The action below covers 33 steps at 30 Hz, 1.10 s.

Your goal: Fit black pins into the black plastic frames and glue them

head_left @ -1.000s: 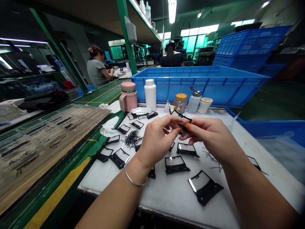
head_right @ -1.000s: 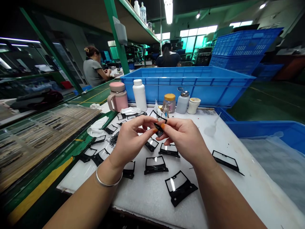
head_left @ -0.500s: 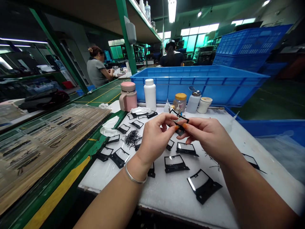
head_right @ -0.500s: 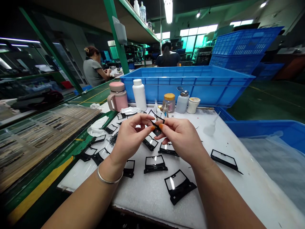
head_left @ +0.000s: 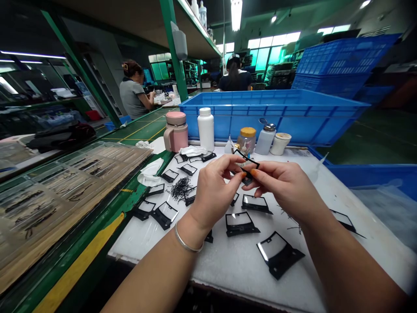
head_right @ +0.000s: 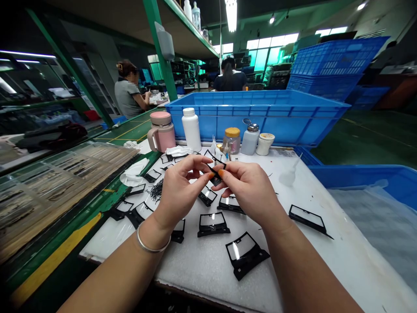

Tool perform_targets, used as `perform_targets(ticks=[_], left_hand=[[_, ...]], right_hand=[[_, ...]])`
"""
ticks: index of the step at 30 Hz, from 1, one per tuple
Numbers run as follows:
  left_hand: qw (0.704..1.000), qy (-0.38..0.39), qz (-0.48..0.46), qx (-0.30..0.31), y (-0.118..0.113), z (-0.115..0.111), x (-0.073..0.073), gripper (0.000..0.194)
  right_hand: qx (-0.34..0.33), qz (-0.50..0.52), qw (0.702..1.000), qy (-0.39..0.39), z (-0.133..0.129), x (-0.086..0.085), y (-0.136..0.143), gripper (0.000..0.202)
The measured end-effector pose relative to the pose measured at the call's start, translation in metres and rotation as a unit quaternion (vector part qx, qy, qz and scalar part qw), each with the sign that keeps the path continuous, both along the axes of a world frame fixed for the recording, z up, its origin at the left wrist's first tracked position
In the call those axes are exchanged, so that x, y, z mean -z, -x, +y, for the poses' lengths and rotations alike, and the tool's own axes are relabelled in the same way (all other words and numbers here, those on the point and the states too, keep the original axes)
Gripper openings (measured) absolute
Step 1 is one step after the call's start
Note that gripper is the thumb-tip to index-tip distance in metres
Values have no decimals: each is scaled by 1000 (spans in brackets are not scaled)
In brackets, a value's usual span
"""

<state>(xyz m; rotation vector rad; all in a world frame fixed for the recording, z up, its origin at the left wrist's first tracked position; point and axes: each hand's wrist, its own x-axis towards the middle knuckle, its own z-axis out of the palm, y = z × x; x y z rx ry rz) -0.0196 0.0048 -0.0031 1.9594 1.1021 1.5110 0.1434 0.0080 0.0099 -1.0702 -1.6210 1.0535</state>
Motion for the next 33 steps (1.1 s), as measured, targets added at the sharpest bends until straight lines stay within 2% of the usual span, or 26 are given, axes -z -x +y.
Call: perform_targets(ticks=[4, 7, 12, 15, 18, 21, 26, 33], left_hand=[[1000, -18, 17, -9, 0, -2, 0, 25], [998, -34, 46, -27, 1, -2, 0, 26], [989, -93, 95, -61, 3, 0, -1, 19], [991, -96, 58, -79, 6, 2, -2, 22], [995, -43, -33, -85, 8, 5, -4, 32], [991, 46, -115, -42, 9, 8, -5, 43], [958, 174, -200, 111, 7, 12, -2, 39], [948, 187, -227, 120, 10, 13, 0, 32]], right_hand=[[-5, -2, 1000, 2, -1, 0, 1, 23], [14, -1, 1000, -6, -2, 1, 2, 24], [12, 10, 1000, -14, -1, 3, 1, 23], [-8, 38, 999, -1, -1, 2, -1, 22], [-20, 64, 998, 19, -1, 1, -2, 23], [-24, 85, 996, 30, 0, 0, -2, 25], [-39, 83, 996, 25, 1, 1, 1, 22], [-69, 70, 994, 38, 0, 2, 2, 21]])
